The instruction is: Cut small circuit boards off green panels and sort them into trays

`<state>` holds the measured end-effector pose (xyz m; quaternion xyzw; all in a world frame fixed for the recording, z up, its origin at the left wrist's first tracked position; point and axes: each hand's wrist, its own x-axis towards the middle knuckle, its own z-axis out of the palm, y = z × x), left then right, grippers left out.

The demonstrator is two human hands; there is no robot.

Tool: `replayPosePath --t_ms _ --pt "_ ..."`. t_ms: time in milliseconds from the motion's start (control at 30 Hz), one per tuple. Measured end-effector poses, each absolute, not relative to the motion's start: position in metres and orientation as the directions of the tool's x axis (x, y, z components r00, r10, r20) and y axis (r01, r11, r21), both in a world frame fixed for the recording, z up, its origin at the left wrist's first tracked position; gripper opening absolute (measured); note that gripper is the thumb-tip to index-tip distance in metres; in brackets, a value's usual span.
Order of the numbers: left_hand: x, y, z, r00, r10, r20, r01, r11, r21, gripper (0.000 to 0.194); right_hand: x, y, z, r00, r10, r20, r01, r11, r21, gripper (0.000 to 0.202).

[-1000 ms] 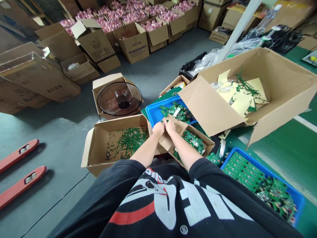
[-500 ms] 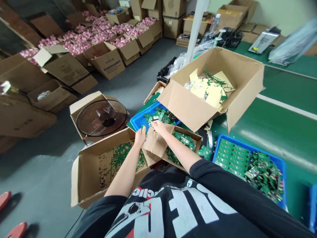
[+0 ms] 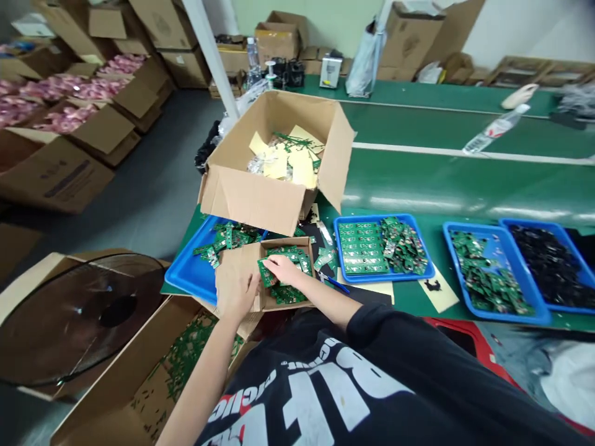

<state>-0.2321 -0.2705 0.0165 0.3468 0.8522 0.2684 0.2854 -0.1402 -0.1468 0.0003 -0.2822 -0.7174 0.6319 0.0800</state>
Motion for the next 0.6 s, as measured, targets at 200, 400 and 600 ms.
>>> replayPosePath --t_ms 200,400,600 --pt "-0.194 -0.292 -0.001 -0.141 0.977 -0.158 0.850 0.201 0.487 0.033 -0.073 -0.108 0.003 -0.519 0.810 -0.273 0.440 -0.020 -0.898 0.031" --pt "-0.174 -0.300 -0.018 -0.074 0.978 -0.196 0.955 0.126 0.268 0.027 -0.044 -0.087 -0.010 -0.363 0.876 -0.318 0.687 0.021 -0.726 0.031" --pt "-0.175 -0.298 -0.020 -0.025 0.988 -0.151 0.958 0.067 0.279 0.030 0.019 -0.082 -0.022 -0.026 0.962 -0.271 0.863 -0.115 -0.492 0.038"
